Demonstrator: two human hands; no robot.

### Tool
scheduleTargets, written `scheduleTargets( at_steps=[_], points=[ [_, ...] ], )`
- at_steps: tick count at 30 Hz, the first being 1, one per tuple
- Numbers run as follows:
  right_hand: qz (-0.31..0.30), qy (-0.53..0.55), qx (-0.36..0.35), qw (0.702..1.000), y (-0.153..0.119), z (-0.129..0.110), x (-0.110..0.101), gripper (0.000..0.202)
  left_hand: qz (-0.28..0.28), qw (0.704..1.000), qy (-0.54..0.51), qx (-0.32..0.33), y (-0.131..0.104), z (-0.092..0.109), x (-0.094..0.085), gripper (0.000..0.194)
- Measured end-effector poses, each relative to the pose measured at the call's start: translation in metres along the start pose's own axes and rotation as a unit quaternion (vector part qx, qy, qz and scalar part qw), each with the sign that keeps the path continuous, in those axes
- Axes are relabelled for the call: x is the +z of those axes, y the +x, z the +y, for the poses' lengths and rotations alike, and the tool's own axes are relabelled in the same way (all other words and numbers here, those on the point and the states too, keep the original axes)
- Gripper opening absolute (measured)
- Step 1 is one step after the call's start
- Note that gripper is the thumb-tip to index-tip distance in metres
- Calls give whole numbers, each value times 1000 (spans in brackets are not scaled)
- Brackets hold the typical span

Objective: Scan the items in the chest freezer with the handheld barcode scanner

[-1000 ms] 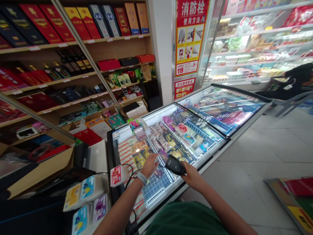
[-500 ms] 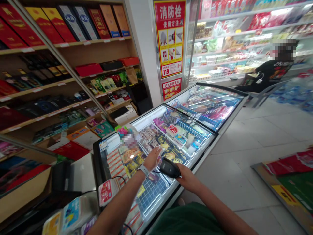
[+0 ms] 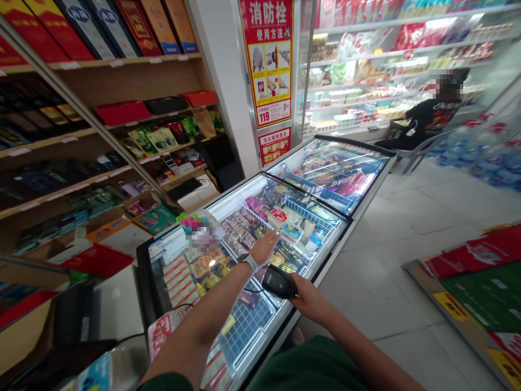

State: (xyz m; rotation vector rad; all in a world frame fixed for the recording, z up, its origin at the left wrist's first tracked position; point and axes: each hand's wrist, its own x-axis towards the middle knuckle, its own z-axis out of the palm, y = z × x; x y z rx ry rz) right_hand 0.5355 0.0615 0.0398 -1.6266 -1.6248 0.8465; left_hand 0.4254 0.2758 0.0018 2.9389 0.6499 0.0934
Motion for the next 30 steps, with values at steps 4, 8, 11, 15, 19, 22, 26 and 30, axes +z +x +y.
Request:
scheduleTargets(
  at_steps=[4,8,11,15,19,22,26,30],
  points=[
    [4,1,5,1000,-1,0,-2,35,-13,999,24,18,26,3,0,73],
    [2,4,15,1000,0,0,-3,35,-32,998,42,32,49,3,6,76],
    [-2,4,24,1000,0,1,-4,34,-45,997,51,37,62,2,14,77],
    [-8,8,35,999,-2,3,-5,34,-54,996,55,38,75,1,23,73],
    [-9,14,40,999,-5,3,-6,31,-56,996,53,41,87,2,29,71],
    [-5,21,39,999,-6,3,-8,30,-54,996,50,47,95,4,31,70],
    [-5,26,33,999,-7,4,-8,30,-54,996,48,48,103,7,35,68],
    [-4,25,32,999,-8,3,-7,30,-51,997,45,41,105,10,40,64]
  ],
)
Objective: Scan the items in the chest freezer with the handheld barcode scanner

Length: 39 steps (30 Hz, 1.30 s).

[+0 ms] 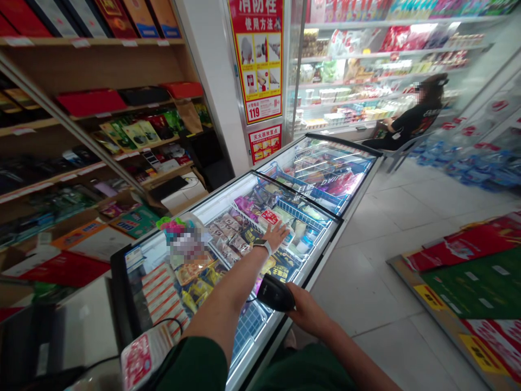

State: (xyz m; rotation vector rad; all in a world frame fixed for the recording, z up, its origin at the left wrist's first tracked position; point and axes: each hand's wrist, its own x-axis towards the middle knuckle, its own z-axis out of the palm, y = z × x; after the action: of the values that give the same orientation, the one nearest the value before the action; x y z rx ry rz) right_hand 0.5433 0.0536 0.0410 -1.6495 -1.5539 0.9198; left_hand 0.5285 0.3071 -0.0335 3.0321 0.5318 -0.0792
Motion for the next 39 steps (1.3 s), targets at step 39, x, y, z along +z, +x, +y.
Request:
scheduleTargets(
  at_steps=[39],
  points=[
    [-14,-24,-12,1000,-6,-3,12,35,6,983,-120,-136,-96,9,-4,49]
  ],
)
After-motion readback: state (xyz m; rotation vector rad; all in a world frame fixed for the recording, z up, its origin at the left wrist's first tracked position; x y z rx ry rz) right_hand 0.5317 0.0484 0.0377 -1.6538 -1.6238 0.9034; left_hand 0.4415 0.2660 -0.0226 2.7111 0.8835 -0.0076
